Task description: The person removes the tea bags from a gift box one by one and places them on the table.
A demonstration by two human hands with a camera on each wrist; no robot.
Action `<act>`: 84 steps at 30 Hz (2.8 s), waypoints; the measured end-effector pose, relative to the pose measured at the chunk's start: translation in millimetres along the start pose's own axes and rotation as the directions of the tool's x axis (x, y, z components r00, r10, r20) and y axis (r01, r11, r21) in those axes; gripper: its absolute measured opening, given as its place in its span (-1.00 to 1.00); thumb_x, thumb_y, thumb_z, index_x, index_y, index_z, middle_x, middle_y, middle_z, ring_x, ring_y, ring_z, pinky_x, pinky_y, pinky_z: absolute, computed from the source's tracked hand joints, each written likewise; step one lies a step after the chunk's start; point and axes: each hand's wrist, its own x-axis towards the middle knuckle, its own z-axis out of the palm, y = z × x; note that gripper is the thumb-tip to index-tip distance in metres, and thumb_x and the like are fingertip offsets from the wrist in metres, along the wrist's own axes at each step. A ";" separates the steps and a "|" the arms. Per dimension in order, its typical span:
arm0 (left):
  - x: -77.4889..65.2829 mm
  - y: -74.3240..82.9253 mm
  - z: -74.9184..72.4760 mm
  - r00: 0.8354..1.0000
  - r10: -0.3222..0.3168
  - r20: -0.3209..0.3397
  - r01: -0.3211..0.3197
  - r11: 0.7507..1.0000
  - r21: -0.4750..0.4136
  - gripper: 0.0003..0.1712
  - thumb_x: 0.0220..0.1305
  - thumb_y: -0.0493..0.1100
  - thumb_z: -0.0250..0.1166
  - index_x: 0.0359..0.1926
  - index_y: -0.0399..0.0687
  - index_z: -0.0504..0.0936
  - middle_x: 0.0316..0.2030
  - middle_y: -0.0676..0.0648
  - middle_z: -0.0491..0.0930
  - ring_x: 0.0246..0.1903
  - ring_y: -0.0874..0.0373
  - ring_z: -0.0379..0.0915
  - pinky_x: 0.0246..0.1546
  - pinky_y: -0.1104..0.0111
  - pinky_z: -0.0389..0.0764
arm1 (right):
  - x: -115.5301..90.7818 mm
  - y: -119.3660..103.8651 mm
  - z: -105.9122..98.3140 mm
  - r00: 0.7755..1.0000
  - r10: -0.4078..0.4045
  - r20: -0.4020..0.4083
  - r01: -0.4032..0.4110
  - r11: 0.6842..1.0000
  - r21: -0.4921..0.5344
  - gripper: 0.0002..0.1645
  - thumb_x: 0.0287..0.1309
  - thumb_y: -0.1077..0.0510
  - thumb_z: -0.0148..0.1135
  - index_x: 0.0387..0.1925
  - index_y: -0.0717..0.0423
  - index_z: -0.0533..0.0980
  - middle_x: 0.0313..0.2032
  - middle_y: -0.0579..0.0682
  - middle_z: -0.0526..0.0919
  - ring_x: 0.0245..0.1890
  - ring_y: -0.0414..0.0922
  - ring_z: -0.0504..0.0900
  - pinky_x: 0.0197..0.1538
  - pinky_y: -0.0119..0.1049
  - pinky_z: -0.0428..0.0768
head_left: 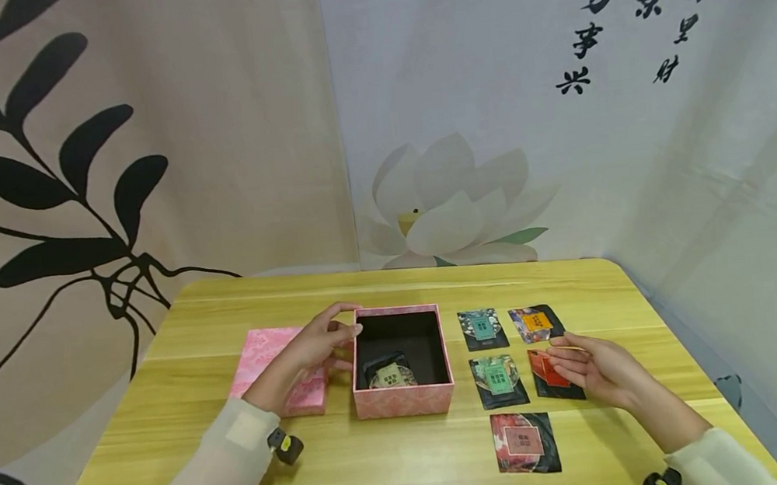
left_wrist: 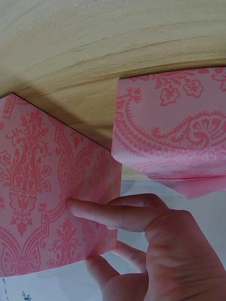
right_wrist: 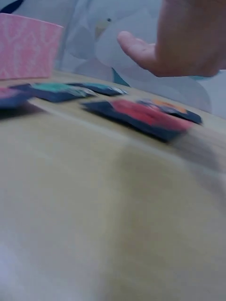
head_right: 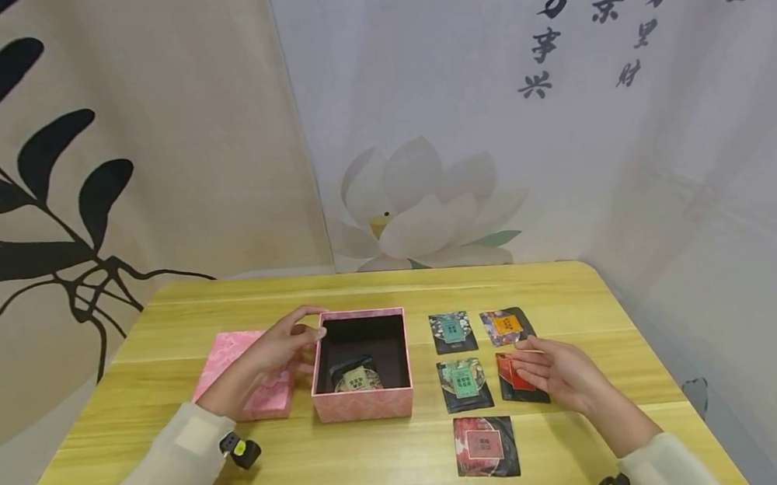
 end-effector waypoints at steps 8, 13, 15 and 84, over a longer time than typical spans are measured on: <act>0.1 0.4 0.9 1.000 0.000 -0.004 0.000 1.000 -0.009 -0.41 0.52 -0.07 0.26 0.46 0.08 0.29 0.20 -0.44 0.31 -0.02 -0.37 0.58 -0.19 -0.04 0.78 | 11.0 -3.7 41.2 0.994 0.005 0.111 -0.007 1.000 0.020 -0.36 0.64 -0.16 -0.19 0.27 0.31 0.43 -0.02 0.08 0.76 0.14 0.00 0.70 0.31 -0.13 0.56; 0.0 1.0 1.4 1.000 -0.007 -0.007 0.007 1.000 -0.017 -0.43 0.52 -0.09 0.25 0.45 0.11 0.31 0.21 -0.42 0.32 -0.01 -0.42 0.58 -0.22 -0.01 0.79 | 18.9 -4.2 63.3 0.984 -0.007 0.180 0.008 1.000 -0.004 -0.28 0.61 -0.22 -0.16 0.30 0.35 0.37 0.04 0.14 0.73 0.14 0.03 0.70 0.31 -0.11 0.57; -0.6 1.2 1.4 1.000 -0.010 -0.007 0.010 1.000 -0.018 -0.43 0.52 -0.09 0.25 0.45 0.12 0.31 0.22 -0.42 0.32 0.00 -0.43 0.57 -0.20 -0.02 0.78 | 21.8 -4.5 71.9 0.979 -0.009 0.203 0.011 1.000 -0.010 -0.27 0.60 -0.24 -0.18 0.28 0.33 0.41 0.05 0.15 0.73 0.14 0.05 0.70 0.30 -0.10 0.57; 2.5 -1.4 -0.8 1.000 0.001 -0.008 -0.002 1.000 -0.019 -0.44 0.52 -0.08 0.25 0.44 0.10 0.31 0.16 -0.40 0.37 0.02 -0.33 0.58 -0.23 0.04 0.79 | 91.8 35.5 256.2 0.974 -0.141 0.177 0.216 0.808 -0.549 -0.57 0.56 0.06 0.09 0.18 0.33 0.51 -0.01 0.21 0.67 0.00 0.13 0.65 0.09 0.04 0.61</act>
